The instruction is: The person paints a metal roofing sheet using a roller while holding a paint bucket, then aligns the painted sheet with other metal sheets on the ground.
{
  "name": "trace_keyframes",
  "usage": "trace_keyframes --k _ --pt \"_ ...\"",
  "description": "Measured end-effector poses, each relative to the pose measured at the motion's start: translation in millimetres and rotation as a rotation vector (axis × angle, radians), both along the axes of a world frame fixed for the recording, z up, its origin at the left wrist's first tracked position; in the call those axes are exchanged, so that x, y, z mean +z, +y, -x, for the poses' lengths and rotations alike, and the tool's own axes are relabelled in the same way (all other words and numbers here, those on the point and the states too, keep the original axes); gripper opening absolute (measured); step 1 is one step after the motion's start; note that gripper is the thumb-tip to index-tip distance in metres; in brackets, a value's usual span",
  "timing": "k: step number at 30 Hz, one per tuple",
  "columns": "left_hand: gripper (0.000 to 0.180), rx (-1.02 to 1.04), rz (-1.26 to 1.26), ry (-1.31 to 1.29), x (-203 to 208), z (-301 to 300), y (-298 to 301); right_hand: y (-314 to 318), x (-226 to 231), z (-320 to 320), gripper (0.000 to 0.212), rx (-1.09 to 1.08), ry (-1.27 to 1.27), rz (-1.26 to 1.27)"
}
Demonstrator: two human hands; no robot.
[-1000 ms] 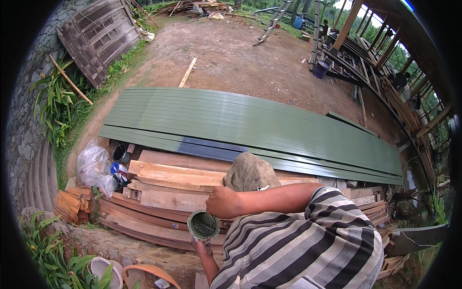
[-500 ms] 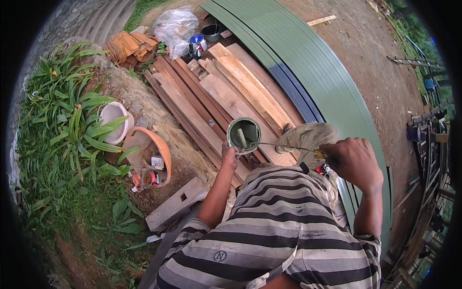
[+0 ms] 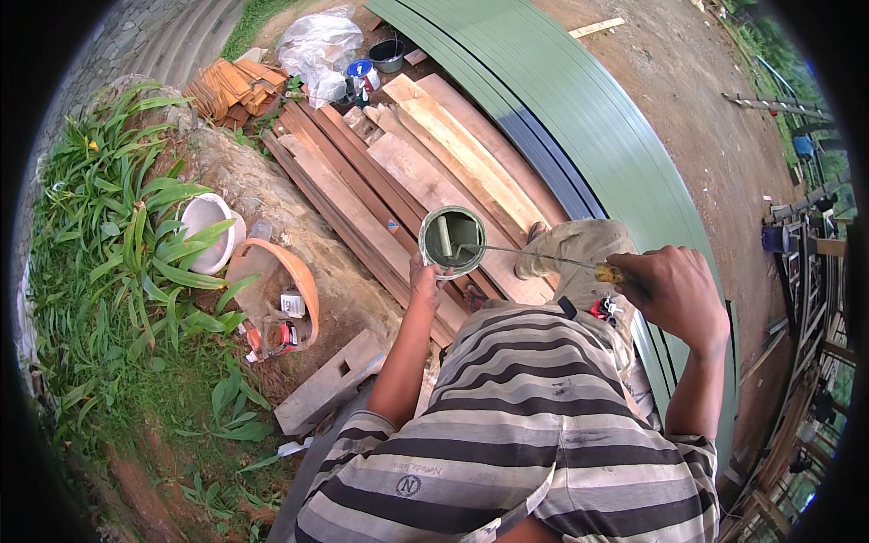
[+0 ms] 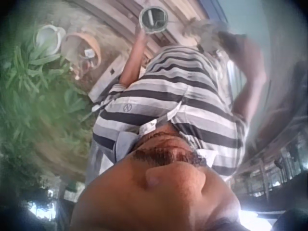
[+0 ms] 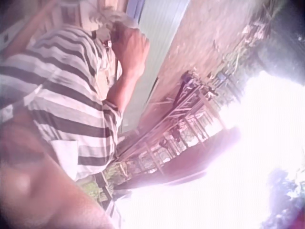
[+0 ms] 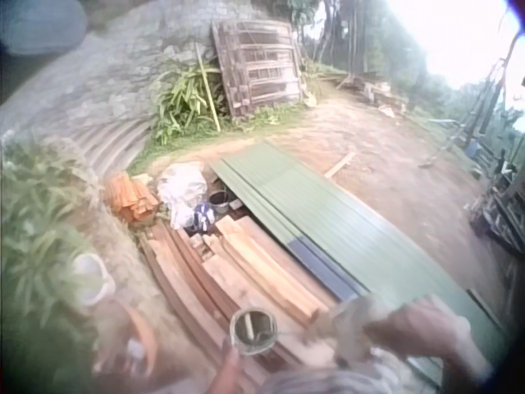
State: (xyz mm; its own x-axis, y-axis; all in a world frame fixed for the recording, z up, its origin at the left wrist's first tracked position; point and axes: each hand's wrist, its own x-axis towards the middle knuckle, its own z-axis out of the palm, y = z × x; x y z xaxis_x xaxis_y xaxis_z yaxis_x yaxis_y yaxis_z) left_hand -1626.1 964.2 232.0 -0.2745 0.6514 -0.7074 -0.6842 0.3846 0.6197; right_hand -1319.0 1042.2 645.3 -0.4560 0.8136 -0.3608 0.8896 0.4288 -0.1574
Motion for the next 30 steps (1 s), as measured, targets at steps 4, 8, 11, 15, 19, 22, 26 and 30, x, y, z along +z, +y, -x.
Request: trace_keyframes --k 4,8,11,15,19,22,26,30 --pt "0.075 0.022 0.025 -0.084 -28 18 -16 -2 1 3 0.024 -0.005 0.011 0.046" --pt "0.075 0.056 0.056 -0.064 -37 25 -37 -6 -12 7 0.018 0.018 0.014 0.071" --pt "0.072 0.030 0.038 -0.026 -37 23 -50 -20 -33 9 0.019 0.064 0.018 0.082" --pt "0.070 0.055 0.048 -0.035 -44 31 -80 -32 -60 18 0.016 0.143 0.108 0.075" --pt "0.074 0.145 0.132 -0.045 -53 44 -110 -24 -60 29 0.018 0.187 0.145 0.100" --pt "0.080 0.154 0.074 -0.057 -64 60 -131 -14 -51 38 0.019 0.219 0.124 0.145" --pt "0.063 0.252 0.182 0.062 -42 37 -107 -5 -48 30 0.025 0.144 0.059 0.171" --pt "0.050 0.236 0.126 0.014 -34 41 -83 2 -44 15 0.027 0.119 0.075 0.110"
